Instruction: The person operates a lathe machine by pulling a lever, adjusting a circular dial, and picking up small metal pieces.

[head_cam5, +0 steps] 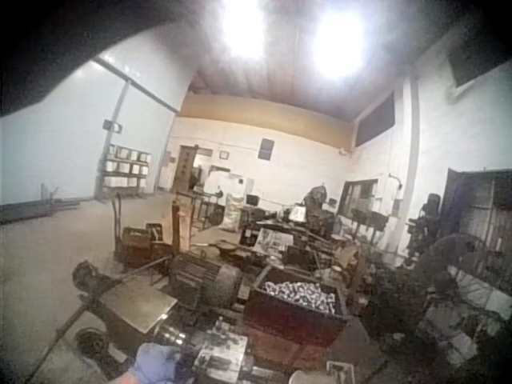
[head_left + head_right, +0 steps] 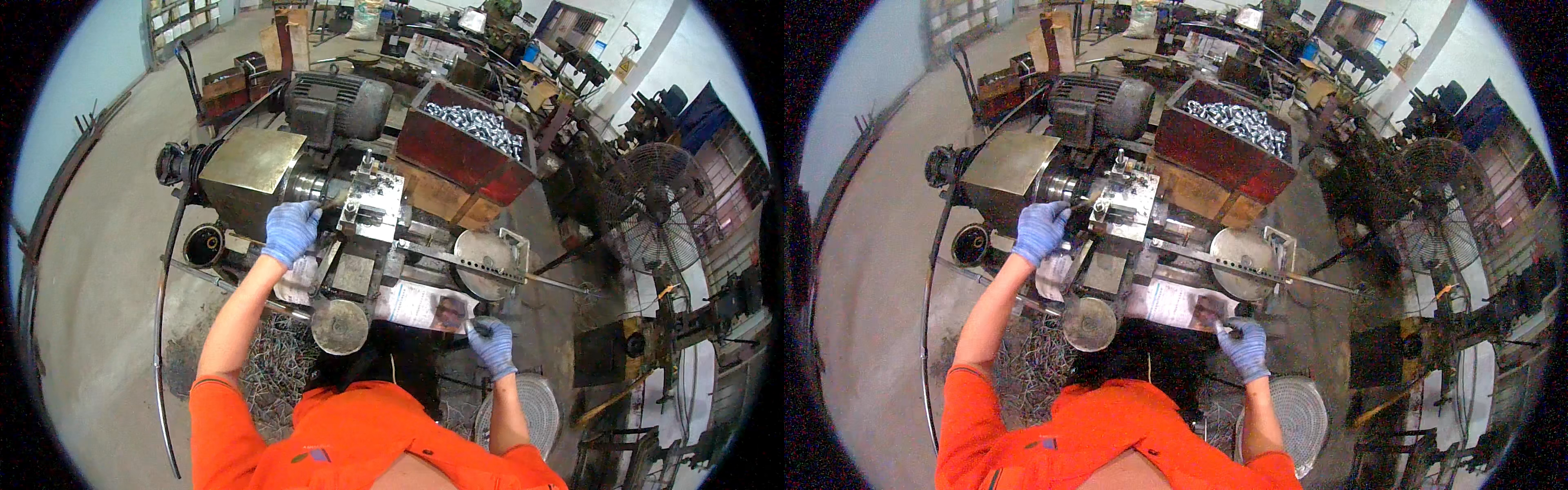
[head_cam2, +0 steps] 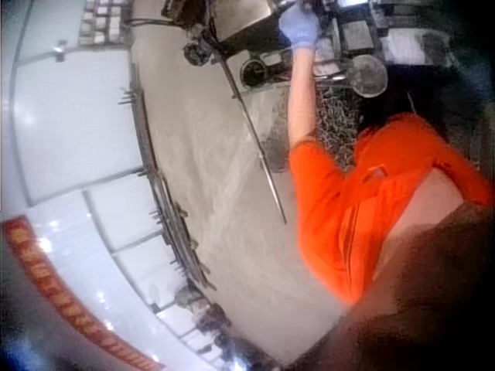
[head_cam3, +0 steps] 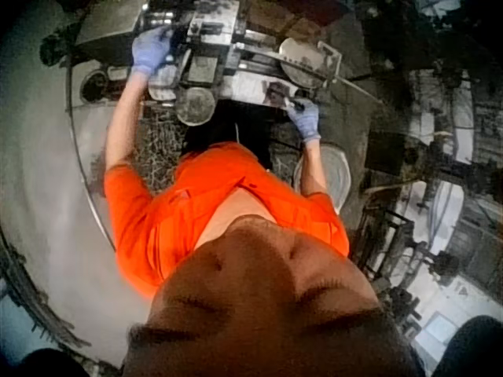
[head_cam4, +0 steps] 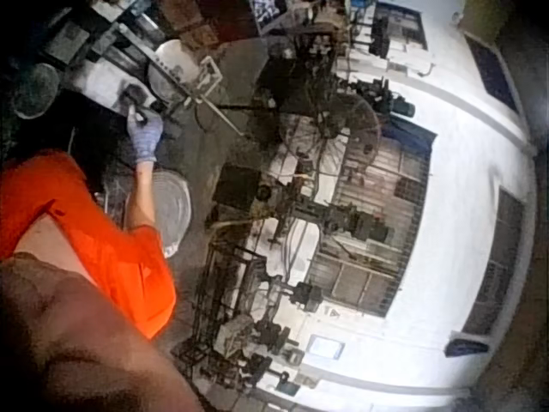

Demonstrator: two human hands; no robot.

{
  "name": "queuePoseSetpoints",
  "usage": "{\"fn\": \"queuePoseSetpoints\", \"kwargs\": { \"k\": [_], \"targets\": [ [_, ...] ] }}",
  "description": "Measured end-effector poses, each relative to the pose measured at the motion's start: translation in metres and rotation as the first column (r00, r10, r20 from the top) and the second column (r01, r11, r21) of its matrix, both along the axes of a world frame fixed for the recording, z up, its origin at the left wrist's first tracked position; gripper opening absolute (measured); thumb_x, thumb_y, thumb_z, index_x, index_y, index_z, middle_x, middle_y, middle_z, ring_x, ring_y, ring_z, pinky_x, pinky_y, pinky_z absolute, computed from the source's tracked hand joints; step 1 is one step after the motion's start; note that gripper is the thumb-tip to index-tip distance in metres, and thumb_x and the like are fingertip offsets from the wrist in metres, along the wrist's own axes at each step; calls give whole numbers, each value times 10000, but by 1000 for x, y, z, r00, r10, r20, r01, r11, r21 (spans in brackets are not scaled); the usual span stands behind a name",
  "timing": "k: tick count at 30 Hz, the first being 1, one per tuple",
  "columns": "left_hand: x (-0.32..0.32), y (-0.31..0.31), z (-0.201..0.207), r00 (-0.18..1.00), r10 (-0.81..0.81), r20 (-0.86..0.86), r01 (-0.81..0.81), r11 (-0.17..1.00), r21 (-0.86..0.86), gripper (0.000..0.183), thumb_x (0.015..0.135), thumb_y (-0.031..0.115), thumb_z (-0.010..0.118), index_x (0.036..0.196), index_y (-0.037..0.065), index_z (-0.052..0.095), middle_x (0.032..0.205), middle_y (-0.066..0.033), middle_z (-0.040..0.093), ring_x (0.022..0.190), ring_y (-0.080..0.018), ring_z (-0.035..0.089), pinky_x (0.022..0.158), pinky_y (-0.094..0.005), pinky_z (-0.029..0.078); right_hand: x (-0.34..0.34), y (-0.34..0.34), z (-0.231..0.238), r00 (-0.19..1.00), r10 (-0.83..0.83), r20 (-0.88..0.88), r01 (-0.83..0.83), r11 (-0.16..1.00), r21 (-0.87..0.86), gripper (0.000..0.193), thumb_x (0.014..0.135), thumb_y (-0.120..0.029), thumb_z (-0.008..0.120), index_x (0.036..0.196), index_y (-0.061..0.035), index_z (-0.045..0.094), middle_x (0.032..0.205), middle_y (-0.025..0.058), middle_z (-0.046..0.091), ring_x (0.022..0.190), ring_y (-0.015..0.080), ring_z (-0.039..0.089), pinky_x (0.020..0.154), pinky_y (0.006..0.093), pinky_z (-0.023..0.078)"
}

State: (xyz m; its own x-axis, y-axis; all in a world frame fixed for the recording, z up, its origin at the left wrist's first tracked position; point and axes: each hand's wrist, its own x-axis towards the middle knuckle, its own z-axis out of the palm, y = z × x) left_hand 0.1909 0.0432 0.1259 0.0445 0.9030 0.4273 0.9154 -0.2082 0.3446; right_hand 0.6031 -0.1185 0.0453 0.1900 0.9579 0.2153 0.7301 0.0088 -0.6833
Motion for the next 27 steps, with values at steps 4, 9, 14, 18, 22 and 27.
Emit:
{"fn": "queuePoseSetpoints", "kwargs": {
  "k": [4, 9, 14, 18, 22, 27],
  "targets": [
    [-21, -14, 10, 995, -99, -6, 99, 991, 88, 217, 814, 285, 578, 882, 107, 683, 755, -150, 636, 682, -313, 617, 636, -410, 480, -8, -6, 6, 1000, -11, 20, 11, 1000, -1, 220, 687, -227, 749, 757, -30, 680, 684, 109, 646, 613, 202, 615, 603, 292, 483],
    [-50, -35, 63, 984, -93, 150, 27, 920, 392, 255, 843, 234, 606, 962, 15, 660, 801, -170, 655, 663, -240, 634, 641, -317, 487, 20, -14, 3, 997, -77, 7, 76, 996, 52, 219, 711, -209, 739, 754, -4, 674, 681, 109, 655, 590, 179, 616, 613, 288, 487],
    [-93, -12, 59, 987, 130, -100, -92, 943, 321, 235, 838, 293, 582, 969, 116, 667, 820, -148, 644, 725, -295, 631, 635, -377, 488, 55, -42, 23, 952, -266, 151, 250, 961, 115, 242, 721, -223, 735, 736, 9, 667, 655, 131, 643, 587, 181, 617, 605, 289, 481],
    [-112, 3, 39, 993, 29, 116, -30, 1000, 2, 388, 863, 390, 544, 1151, 136, 601, 875, -190, 643, 767, -268, 641, 699, -340, 472, 98, -84, 25, 864, -495, 92, 501, 864, -52, 300, 778, -252, 683, 679, 27, 634, 580, 135, 608, 523, 136, 567, 523, 303, 423],
    [-132, -14, 54, 992, -3, 126, 18, 993, -118, 526, 920, 378, 470, 1302, 18, 434, 1273, -156, 502, 1106, -237, 512, 912, -327, 401, 155, -147, -3, 754, -655, 48, 656, 755, 15, 470, 748, -481, 622, 798, -18, 680, 789, 163, 655, 753, 303, 639, 688, 370, 485],
    [-120, -52, 54, 968, -55, 245, -63, 890, 451, 363, 902, 278, 559, 811, -62, 647, 589, -123, 569, 501, -192, 476, 485, -347, 400, 187, -266, -49, 519, -761, 390, 838, 362, -409, 544, 715, -546, 593, 850, -26, 680, 845, 204, 644, 844, 334, 628, 761, 401, 479]
  ]
}}
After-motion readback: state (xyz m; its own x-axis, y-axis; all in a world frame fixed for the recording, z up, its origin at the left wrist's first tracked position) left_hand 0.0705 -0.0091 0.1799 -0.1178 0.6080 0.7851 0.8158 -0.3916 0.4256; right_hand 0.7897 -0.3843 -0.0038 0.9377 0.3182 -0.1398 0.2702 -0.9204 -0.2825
